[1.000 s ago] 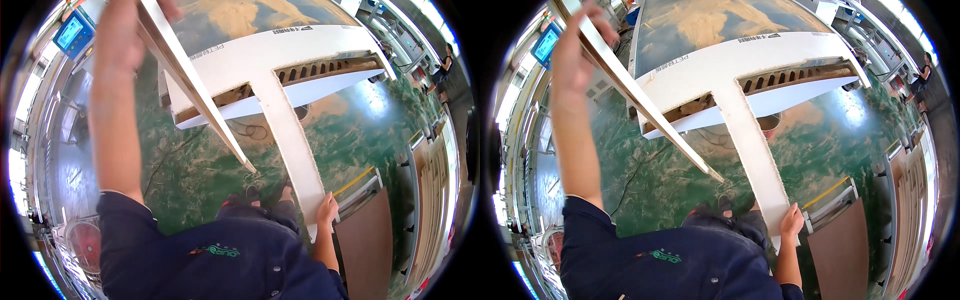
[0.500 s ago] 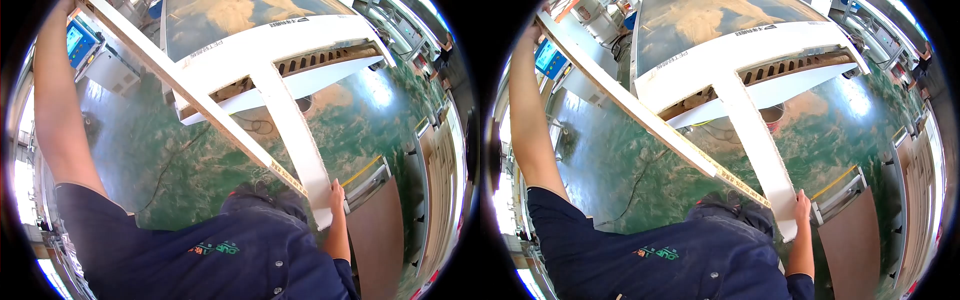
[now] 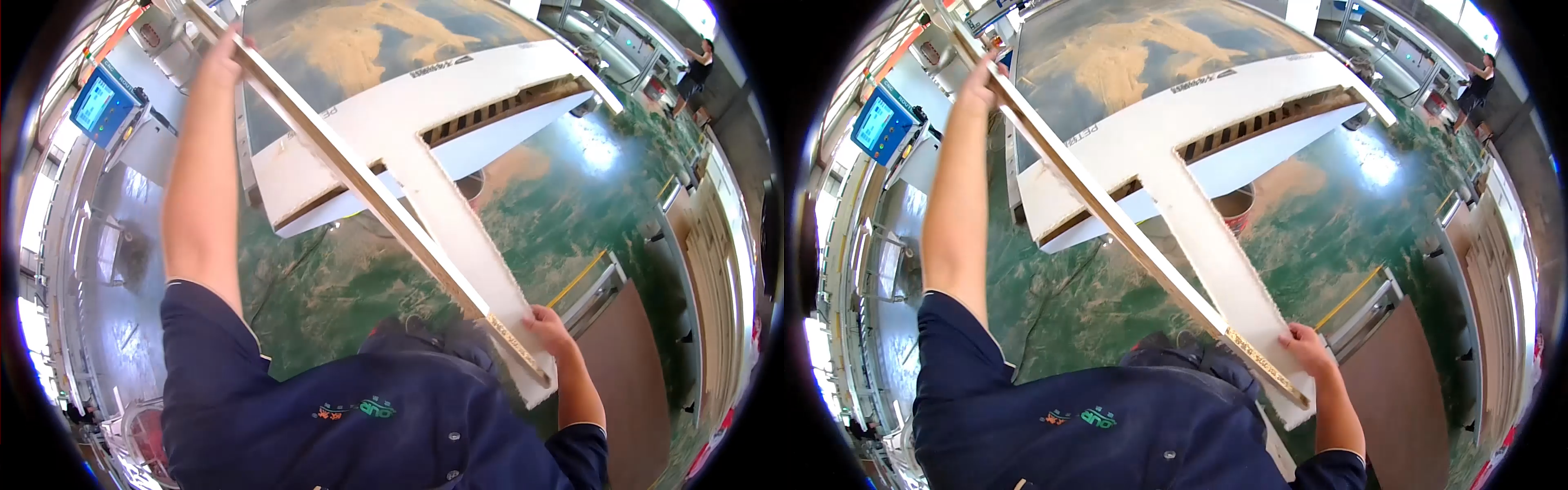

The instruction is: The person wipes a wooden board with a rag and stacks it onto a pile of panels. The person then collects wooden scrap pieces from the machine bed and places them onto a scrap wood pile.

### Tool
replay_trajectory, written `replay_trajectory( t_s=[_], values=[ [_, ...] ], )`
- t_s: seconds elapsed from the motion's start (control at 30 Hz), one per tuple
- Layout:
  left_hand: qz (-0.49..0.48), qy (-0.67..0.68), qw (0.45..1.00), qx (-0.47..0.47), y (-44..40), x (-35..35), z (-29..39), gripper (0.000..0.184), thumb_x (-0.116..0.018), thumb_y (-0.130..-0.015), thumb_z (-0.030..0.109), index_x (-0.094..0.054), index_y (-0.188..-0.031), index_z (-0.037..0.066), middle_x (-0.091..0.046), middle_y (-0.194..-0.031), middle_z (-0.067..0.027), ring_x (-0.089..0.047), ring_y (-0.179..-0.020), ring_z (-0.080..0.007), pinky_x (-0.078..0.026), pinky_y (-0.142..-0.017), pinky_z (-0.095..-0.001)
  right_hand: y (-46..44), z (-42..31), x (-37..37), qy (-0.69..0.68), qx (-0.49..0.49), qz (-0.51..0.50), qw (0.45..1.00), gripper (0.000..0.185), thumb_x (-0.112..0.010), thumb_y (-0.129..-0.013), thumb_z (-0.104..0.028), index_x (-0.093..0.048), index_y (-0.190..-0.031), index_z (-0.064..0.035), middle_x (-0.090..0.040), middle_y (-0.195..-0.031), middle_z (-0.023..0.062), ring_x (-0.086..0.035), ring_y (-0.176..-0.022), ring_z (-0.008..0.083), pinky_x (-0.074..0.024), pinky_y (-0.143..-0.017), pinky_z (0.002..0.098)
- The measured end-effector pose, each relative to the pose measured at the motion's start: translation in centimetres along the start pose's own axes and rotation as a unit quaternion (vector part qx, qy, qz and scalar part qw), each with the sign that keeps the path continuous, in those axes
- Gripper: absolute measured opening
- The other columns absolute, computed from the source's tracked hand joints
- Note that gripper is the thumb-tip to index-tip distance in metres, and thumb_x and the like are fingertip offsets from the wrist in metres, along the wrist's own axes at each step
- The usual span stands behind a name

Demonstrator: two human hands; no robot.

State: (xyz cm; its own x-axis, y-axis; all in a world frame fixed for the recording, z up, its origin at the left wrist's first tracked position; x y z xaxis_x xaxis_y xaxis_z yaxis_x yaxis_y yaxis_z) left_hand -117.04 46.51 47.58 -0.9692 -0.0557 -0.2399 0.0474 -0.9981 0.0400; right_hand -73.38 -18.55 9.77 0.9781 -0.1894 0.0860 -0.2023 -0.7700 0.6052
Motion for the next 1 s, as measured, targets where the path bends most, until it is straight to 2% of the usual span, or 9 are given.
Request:
replay_trajectory(
  t_s=[0.2, 0.4, 0.5, 0.6, 0.63, 0.77, 0.87, 0.97, 1.0],
  values=[
    [0.047, 0.108, 0.984, 0.133, -0.4, -2.5, -16.9, 0.041, -0.073, -0.083, 0.025, -0.050, -0.108, 0.002, -0.058, -0.066, -0.0133, -0.059, -0.055, -0.0266, -0.053, -0.051, -0.0406, 1.1, -2.8, 0.5, 0.045, -0.046, -0.107, 0.992, 0.026, -0.068, -0.089, -0.017, -0.063, -0.107, 0.0018, -0.065, -0.091, 0.0012, -0.059, -0.082, 0.0098, -0.0481, -0.074, 0.0266],
    [0.090, 0.104, 0.976, 0.172, 4.3, -7.1, -27.9, 0.032, -0.071, -0.085, 0.021, -0.056, -0.097, -0.005, -0.057, -0.066, -0.0130, -0.060, -0.052, -0.0251, -0.052, -0.046, -0.0385, 3.2, -4.3, -0.3, 0.017, -0.088, -0.060, 0.994, 0.024, -0.059, -0.096, -0.026, -0.061, -0.107, -0.0047, -0.060, -0.089, -0.0018, -0.054, -0.080, 0.0091, -0.0450, -0.072, 0.0266],
    [0.078, -0.021, 0.985, 0.154, 5.5, -9.5, -29.5, 0.022, -0.068, -0.083, 0.014, -0.062, -0.088, -0.007, -0.065, -0.076, -0.0150, -0.063, -0.054, -0.0233, -0.052, -0.047, -0.0345, 4.6, -4.6, -0.4, -0.066, -0.154, -0.007, 0.986, 0.033, -0.046, -0.101, -0.041, -0.059, -0.102, -0.0104, -0.054, -0.085, -0.0039, -0.049, -0.080, 0.0082, -0.0405, -0.071, 0.0260],
    [0.061, -0.368, 0.924, 0.079, 4.3, -10.2, -29.8, 0.040, -0.070, -0.076, 0.022, -0.060, -0.101, -0.008, -0.069, -0.096, -0.0204, -0.069, -0.088, -0.0314, -0.056, -0.073, -0.0389, 5.1, -5.2, -0.7, -0.091, -0.161, -0.045, 0.982, 0.031, -0.046, -0.100, -0.042, -0.056, -0.101, -0.0121, -0.052, -0.085, -0.0041, -0.048, -0.079, 0.0079, -0.0390, -0.070, 0.0250],
    [0.033, -0.411, 0.907, 0.084, 3.9, -10.6, -30.3, 0.054, -0.071, -0.075, 0.031, -0.056, -0.111, -0.007, -0.067, -0.108, -0.0209, -0.064, -0.105, -0.0327, -0.052, -0.087, -0.0387, 5.3, -5.8, -0.8, -0.083, -0.174, -0.049, 0.980, 0.030, -0.052, -0.098, -0.039, -0.055, -0.103, -0.0096, -0.052, -0.086, -0.0026, -0.048, -0.079, 0.0087, -0.0397, -0.071, 0.0253],
    [-0.012, -0.523, 0.849, 0.074, 5.4, -11.8, -29.2, 0.062, -0.068, -0.079, 0.042, -0.052, -0.120, -0.003, -0.066, -0.110, -0.0200, -0.063, -0.107, -0.0317, -0.050, -0.090, -0.0381, 5.2, -8.1, -1.7, -0.054, -0.117, -0.036, 0.991, 0.035, -0.065, -0.090, -0.033, -0.054, -0.102, -0.0024, -0.051, -0.086, 0.0001, -0.048, -0.079, 0.0105, -0.0409, -0.072, 0.0257],
    [0.008, -0.657, 0.753, -0.044, 5.0, -11.8, -29.4, 0.065, -0.065, -0.080, 0.047, -0.057, -0.120, -0.004, -0.064, -0.115, -0.0208, -0.062, -0.108, -0.0328, -0.049, -0.092, -0.0398, 5.0, -6.7, -1.0, -0.011, -0.112, -0.006, 0.994, 0.035, -0.069, -0.088, -0.029, -0.055, -0.106, -0.0015, -0.054, -0.089, 0.0015, -0.051, -0.082, 0.0115, -0.0430, -0.073, 0.0264],
    [0.145, -0.629, 0.733, -0.214, 10.8, -10.6, -25.3, 0.061, -0.060, -0.086, 0.049, -0.052, -0.119, -0.002, -0.066, -0.102, -0.0174, -0.063, -0.101, -0.0301, -0.049, -0.088, -0.0394, 5.7, -8.2, -1.7, -0.008, -0.108, 0.023, 0.994, 0.040, -0.073, -0.084, -0.025, -0.056, -0.110, 0.0001, -0.058, -0.093, 0.0039, -0.054, -0.084, 0.0124, -0.0454, -0.074, 0.0279],
    [0.061, -0.522, 0.836, -0.156, 13.0, -9.8, -24.3, 0.057, -0.059, -0.087, 0.049, -0.052, -0.114, -0.001, -0.064, -0.095, -0.0150, -0.062, -0.095, -0.0275, -0.049, -0.083, -0.0391, 5.6, -8.2, -1.9, -0.017, -0.094, 0.029, 0.995, 0.042, -0.074, -0.083, -0.024, -0.056, -0.111, 0.0002, -0.058, -0.094, 0.0043, -0.055, -0.084, 0.0127, -0.0458, -0.074, 0.0282]
  ],
)
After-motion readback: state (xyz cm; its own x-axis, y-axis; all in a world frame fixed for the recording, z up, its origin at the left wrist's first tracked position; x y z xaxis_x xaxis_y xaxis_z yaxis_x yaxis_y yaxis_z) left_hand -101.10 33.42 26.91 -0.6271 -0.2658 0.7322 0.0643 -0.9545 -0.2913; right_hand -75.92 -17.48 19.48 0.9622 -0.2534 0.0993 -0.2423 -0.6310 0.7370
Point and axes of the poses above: each hand's wrist, its own y-axis away from the middle knuckle, its own x-axis out of the back of the hand, z = x × y, the point moved 8 cm from there along -y, towards the middle knuckle
